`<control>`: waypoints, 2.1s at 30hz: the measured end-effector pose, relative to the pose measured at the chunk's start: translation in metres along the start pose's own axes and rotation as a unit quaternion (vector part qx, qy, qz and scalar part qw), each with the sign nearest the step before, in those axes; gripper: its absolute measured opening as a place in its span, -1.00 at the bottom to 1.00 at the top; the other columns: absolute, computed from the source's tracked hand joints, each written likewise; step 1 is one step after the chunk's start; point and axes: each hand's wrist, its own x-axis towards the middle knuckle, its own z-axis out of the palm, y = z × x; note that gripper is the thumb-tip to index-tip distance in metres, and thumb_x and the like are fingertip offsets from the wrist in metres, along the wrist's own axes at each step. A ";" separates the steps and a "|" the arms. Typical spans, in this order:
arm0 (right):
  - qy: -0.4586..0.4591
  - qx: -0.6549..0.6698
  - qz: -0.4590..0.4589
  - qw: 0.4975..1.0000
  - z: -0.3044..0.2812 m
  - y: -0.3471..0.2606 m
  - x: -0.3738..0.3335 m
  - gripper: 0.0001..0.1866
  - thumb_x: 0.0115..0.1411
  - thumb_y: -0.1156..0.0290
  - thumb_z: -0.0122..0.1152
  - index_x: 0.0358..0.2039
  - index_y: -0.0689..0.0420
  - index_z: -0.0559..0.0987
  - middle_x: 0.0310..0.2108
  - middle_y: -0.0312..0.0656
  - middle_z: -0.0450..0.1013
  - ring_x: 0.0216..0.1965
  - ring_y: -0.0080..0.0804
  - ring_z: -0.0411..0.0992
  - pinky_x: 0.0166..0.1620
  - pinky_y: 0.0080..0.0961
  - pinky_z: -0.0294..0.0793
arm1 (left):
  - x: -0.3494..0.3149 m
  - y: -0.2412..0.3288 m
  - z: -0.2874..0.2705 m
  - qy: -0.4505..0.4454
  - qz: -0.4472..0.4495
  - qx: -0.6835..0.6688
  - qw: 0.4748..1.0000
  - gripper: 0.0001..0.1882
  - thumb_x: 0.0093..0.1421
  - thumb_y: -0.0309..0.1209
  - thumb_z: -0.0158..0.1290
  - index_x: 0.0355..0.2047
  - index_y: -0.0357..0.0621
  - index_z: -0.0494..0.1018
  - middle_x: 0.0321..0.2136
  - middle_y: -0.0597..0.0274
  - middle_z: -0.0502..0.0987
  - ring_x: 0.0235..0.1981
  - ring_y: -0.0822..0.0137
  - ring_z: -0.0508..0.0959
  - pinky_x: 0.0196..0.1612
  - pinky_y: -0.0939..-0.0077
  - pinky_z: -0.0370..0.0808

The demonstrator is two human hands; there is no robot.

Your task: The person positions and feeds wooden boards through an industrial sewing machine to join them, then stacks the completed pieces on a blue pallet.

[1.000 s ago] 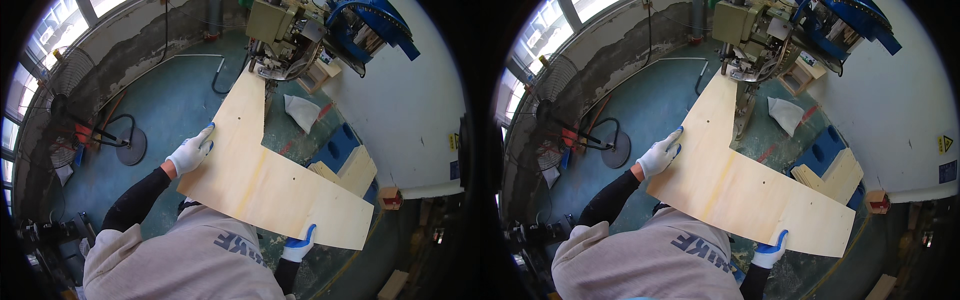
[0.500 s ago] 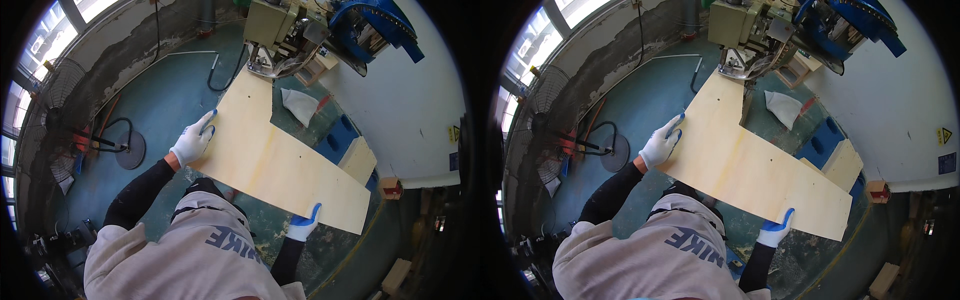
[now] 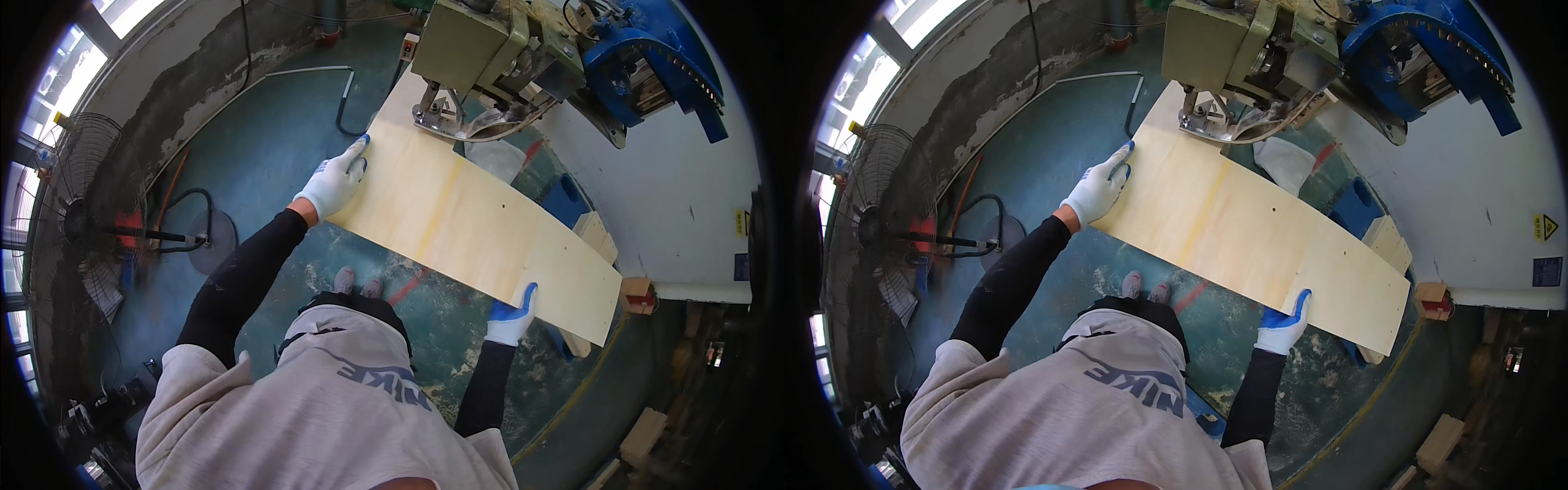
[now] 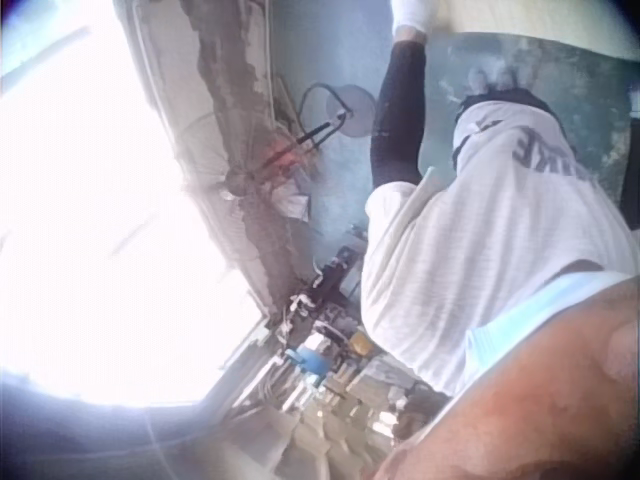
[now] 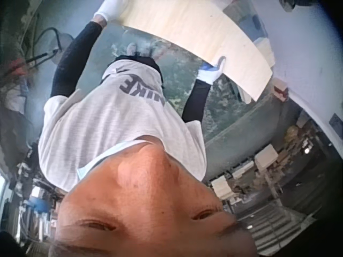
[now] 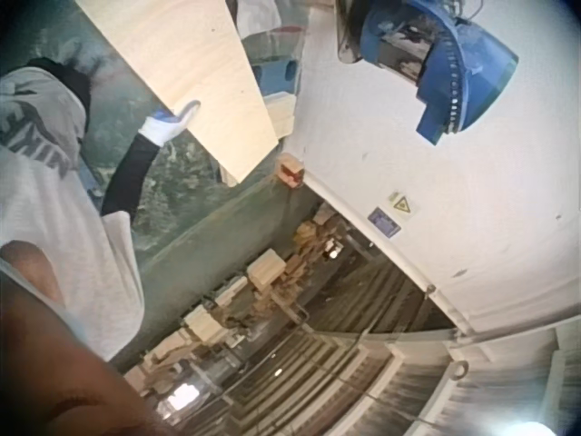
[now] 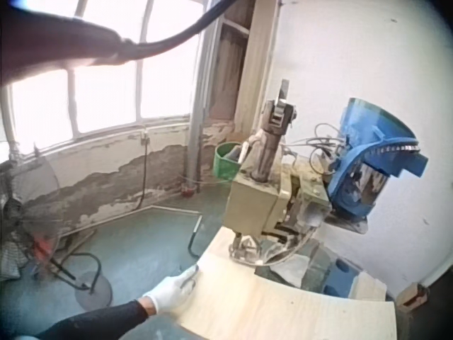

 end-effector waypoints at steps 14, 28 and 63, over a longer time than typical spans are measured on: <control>-0.031 -0.015 0.036 0.999 -0.008 -0.017 -0.004 -0.45 0.42 0.13 0.05 0.29 0.19 0.33 0.24 -0.07 0.37 0.23 -0.16 0.37 0.22 -0.14 0.43 | -0.017 0.011 0.005 -0.027 -0.029 0.012 0.999 -0.50 0.43 -0.33 -0.11 0.34 -0.13 0.23 0.06 -0.19 0.51 -0.01 -0.10 0.57 0.08 0.27 0.44; -0.029 0.019 0.055 0.998 -0.019 -0.006 -0.014 -0.46 0.45 0.12 -0.03 0.29 0.20 0.33 0.25 -0.09 0.37 0.23 -0.23 0.37 0.25 -0.20 0.40 | -0.062 -0.022 0.015 0.036 0.069 -0.019 0.997 -0.46 0.43 -0.32 -0.13 0.39 -0.04 0.15 0.06 -0.21 0.52 0.06 -0.04 0.55 0.14 0.29 0.40; -0.033 0.039 0.065 0.997 0.115 0.144 -0.008 -0.49 0.44 0.13 -0.04 0.26 0.19 0.37 0.20 -0.14 0.42 0.18 -0.24 0.42 0.19 -0.23 0.44 | -0.016 -0.134 -0.129 0.146 0.030 -0.208 0.967 -0.49 0.40 -0.53 -0.14 0.34 -0.39 0.18 0.33 0.02 0.29 0.37 0.27 0.23 0.39 0.45 0.09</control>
